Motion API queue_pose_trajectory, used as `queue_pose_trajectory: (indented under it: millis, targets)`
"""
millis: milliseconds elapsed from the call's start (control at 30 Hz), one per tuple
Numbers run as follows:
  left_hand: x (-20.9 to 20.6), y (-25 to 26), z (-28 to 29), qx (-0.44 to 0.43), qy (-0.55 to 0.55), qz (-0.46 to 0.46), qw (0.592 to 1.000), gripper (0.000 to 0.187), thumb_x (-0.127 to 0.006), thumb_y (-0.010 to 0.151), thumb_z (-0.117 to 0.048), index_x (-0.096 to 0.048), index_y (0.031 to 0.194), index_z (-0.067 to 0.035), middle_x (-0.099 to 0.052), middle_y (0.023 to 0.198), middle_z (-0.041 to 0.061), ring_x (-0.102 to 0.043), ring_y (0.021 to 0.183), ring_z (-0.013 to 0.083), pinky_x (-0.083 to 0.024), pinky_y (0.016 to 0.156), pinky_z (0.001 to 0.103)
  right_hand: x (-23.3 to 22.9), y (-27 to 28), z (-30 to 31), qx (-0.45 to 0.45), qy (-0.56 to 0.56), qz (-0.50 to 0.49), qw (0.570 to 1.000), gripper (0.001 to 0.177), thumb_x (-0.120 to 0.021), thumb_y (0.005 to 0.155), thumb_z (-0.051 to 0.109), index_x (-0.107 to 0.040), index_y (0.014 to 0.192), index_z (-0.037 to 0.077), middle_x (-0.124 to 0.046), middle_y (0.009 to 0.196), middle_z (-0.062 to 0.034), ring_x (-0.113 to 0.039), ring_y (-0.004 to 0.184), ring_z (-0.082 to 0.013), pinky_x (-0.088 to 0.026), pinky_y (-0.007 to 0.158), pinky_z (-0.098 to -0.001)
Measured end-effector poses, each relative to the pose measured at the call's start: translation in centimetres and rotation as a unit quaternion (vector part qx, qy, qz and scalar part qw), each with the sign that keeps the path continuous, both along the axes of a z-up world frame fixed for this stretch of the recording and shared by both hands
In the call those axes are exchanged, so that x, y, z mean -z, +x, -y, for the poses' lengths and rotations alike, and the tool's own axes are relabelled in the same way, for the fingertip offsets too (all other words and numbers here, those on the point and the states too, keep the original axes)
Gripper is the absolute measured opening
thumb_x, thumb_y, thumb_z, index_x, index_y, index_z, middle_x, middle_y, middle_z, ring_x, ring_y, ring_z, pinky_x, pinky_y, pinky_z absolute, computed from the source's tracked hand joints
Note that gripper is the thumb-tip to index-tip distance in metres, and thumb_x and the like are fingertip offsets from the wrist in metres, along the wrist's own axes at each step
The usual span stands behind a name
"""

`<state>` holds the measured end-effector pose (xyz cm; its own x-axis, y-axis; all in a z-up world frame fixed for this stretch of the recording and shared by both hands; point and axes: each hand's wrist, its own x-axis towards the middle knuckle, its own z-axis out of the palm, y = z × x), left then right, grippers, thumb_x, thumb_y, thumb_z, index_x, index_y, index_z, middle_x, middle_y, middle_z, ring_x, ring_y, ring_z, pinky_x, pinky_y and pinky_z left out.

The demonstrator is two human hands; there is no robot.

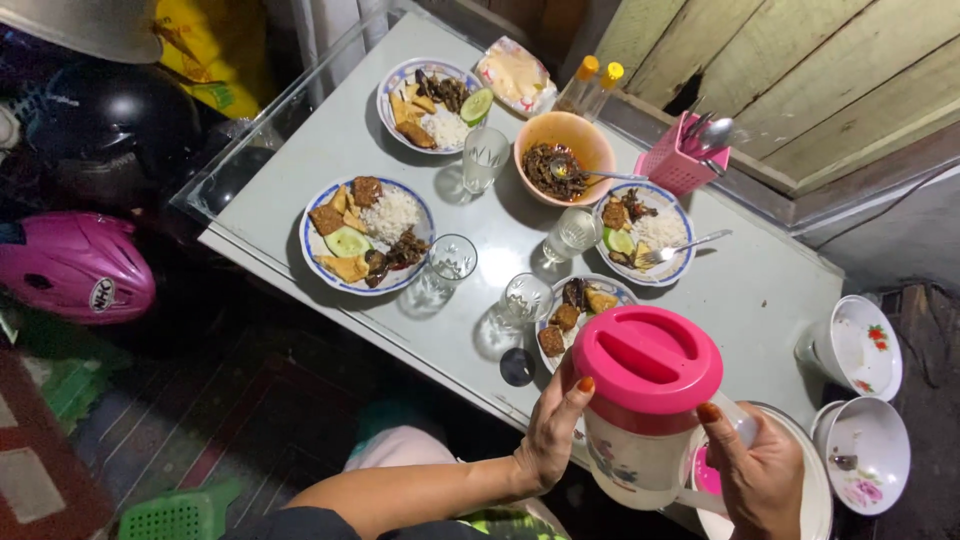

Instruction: The person pours water from a pink-lidded pitcher into several glasses on a dining table. After pouring, they wipe the table surface with a checkered cloth and then dry a fork and spoon with the same cloth before placing them back into a pink cutlery holder.

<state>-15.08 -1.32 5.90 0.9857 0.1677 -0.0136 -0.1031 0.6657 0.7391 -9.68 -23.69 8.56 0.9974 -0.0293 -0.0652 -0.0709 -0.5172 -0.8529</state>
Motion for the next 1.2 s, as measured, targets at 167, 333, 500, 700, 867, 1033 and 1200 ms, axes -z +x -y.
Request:
queue_pose_trajectory:
  millis: [167, 333, 500, 700, 867, 1033, 1200]
  targets:
    - [-0.6, -0.1, -2.3, 0.025, 0.004, -0.016, 1.000, 0.073, -0.050, 0.097, -0.051, -0.038, 0.154, -0.008, -0.047, 0.154, 0.015, -0.044, 0.142, 0.0263, -0.036, 0.120, 0.040, -0.4, -0.5, -1.9, 0.019, -0.060, -0.035, 0.997, 0.040, -0.072, 0.096, 0.034, -0.062, 0.073, 0.002, -0.048, 0.052, -0.0075, -0.039, 0.050, -0.0180, -0.033, 0.049, -0.0328]
    - [0.2, 0.6, -4.8, 0.073, -0.009, -0.042, 0.996, 0.070, -0.052, 0.096, -0.048, -0.040, 0.154, -0.009, -0.048, 0.154, 0.012, -0.045, 0.141, 0.0234, -0.038, 0.118, 0.038, -0.4, -1.3, -4.3, 0.076, -0.094, -0.074, 0.990, 0.044, -0.073, 0.094, 0.038, -0.065, 0.076, -0.001, -0.053, 0.052, -0.0117, -0.042, 0.052, -0.0206, -0.037, 0.051, -0.0359]
    - [1.4, 1.2, -7.0, 0.162, -0.030, -0.063, 0.984, 0.073, -0.049, 0.095, -0.051, -0.034, 0.158, -0.018, -0.044, 0.157, 0.009, -0.042, 0.143, 0.0248, -0.041, 0.116, 0.043, -0.3, -2.2, -6.7, 0.114, -0.077, -0.095, 0.986, 0.039, -0.074, 0.095, 0.035, -0.067, 0.081, -0.001, -0.052, 0.057, -0.0086, -0.043, 0.056, -0.0192, -0.036, 0.051, -0.0347]
    - [1.6, 2.0, -9.2, 0.230, 0.014, -0.142, 0.963, 0.081, -0.045, 0.086, -0.062, -0.035, 0.158, -0.026, -0.048, 0.157, 0.007, -0.043, 0.143, 0.0266, -0.038, 0.110, 0.050, -0.7, -3.0, -9.7, 0.143, -0.037, -0.099, 0.984, 0.040, -0.074, 0.094, 0.032, -0.062, 0.078, -0.002, -0.047, 0.051, -0.0119, -0.039, 0.048, -0.0199, -0.032, 0.043, -0.0341]
    - [2.2, 2.4, -10.2, 0.225, -0.050, -0.072, 0.970, 0.076, -0.049, 0.094, -0.054, -0.033, 0.158, -0.016, -0.044, 0.157, 0.012, -0.042, 0.142, 0.0248, -0.040, 0.117, 0.042, -0.8, -3.5, -11.1, 0.174, -0.038, -0.117, 0.977, 0.038, -0.072, 0.095, 0.032, -0.069, 0.090, -0.005, -0.046, 0.054, -0.0130, -0.039, 0.048, -0.0227, -0.031, 0.042, -0.0363]
    - [1.8, 2.8, -11.6, 0.248, -0.037, -0.082, 0.964, 0.079, -0.048, 0.094, -0.055, -0.031, 0.159, -0.014, -0.040, 0.158, 0.016, -0.040, 0.144, 0.0265, -0.036, 0.120, 0.043, -0.3, -3.9, -11.6, 0.154, -0.063, -0.101, 0.981, 0.050, -0.071, 0.096, 0.036, -0.050, 0.063, 0.005, -0.044, 0.047, -0.0084, -0.038, 0.043, -0.0200, -0.030, 0.041, -0.0346]
    - [2.7, 2.8, -12.1, 0.260, -0.048, -0.104, 0.959, 0.078, -0.050, 0.093, -0.055, -0.035, 0.157, -0.014, -0.046, 0.155, 0.012, -0.044, 0.142, 0.0233, -0.038, 0.119, 0.039, 0.1, -4.1, -12.2, 0.201, -0.067, -0.139, 0.967, 0.038, -0.072, 0.096, 0.034, -0.065, 0.083, -0.002, -0.046, 0.055, -0.0122, -0.040, 0.049, -0.0231, -0.034, 0.042, -0.0377]
